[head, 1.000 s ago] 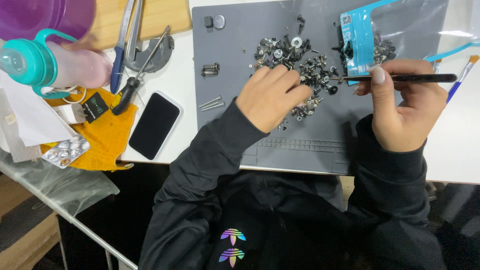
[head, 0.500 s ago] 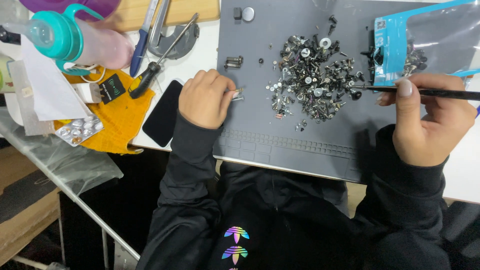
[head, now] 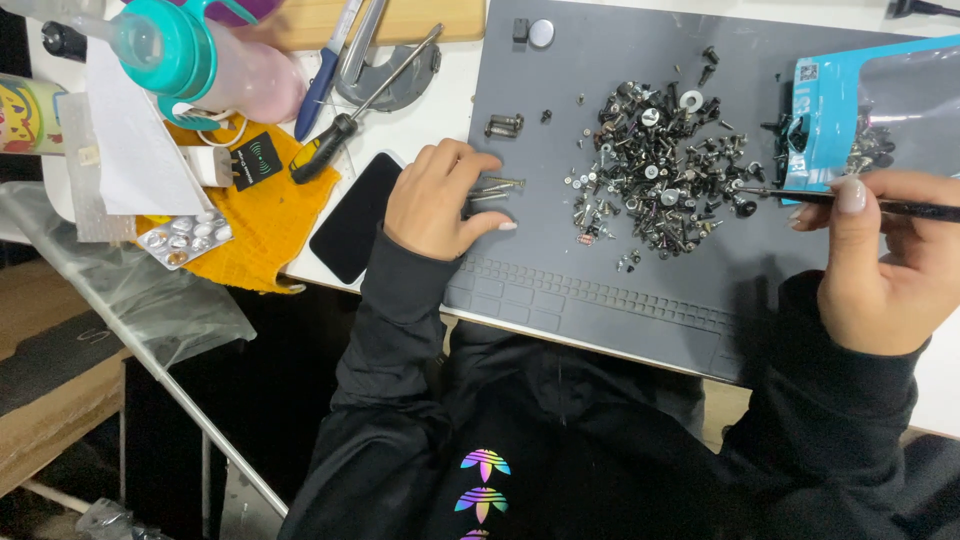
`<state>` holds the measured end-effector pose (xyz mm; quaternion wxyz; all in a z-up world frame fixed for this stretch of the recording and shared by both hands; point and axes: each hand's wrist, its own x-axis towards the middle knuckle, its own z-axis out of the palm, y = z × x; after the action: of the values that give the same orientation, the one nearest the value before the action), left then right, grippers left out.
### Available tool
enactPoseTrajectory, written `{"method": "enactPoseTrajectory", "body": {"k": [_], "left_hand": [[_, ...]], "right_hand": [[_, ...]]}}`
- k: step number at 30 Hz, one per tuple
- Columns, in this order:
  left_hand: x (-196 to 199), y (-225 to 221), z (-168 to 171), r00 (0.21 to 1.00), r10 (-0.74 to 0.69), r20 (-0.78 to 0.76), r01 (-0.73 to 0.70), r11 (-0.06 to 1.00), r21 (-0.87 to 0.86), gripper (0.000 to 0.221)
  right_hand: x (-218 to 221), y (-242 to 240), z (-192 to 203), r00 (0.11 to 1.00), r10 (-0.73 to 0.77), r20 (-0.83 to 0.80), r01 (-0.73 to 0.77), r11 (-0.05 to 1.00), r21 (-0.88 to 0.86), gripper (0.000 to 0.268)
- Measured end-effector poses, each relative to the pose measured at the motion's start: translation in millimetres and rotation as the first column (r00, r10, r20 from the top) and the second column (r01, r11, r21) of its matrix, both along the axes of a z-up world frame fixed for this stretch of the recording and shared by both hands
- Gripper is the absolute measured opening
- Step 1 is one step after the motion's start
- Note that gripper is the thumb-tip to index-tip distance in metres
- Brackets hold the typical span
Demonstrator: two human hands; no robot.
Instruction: Sorting a pile of small screws on a magnetic repair mat using hands and a small probe tool.
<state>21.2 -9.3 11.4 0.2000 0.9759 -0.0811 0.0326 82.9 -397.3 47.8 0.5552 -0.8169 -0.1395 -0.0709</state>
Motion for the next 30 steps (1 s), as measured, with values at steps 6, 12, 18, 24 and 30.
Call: {"method": "enactPoseTrajectory", "body": {"k": [6,12,18,24,30], "left_hand": [[-5,-3,-5,0.998,-0.048,0.034,0.051,0.995,-0.08,0.045],[-6,-6,-5,0.997,-0.023,0.075,0.031,0.993,-0.115,0.054],[-3,-5,-11,0.996,-0.028,0.082,0.033,0.997,-0.071,0.033],[1,-8,-9,0.993,-0.023,0.12,0.024,1.0,-0.011,0.028],[-1,-11,4,0.997,-0.03,0.071,0.027,0.999,0.047,0.034]], "right_hand": [[0,1,1,1.0,-0.015,0.013,0.015,0.999,-0.047,0.019],[3,3,1,0.999,-0.032,-0.012,0.032,0.999,0.004,0.017],[5,4,8,1.0,-0.007,-0.002,0.007,0.997,-0.074,0.02],[7,2,4,1.0,-0.007,0.013,0.008,0.998,-0.064,0.019],[9,2,3,1.0,-0.002,0.012,0.003,0.998,-0.068,0.019]]}}
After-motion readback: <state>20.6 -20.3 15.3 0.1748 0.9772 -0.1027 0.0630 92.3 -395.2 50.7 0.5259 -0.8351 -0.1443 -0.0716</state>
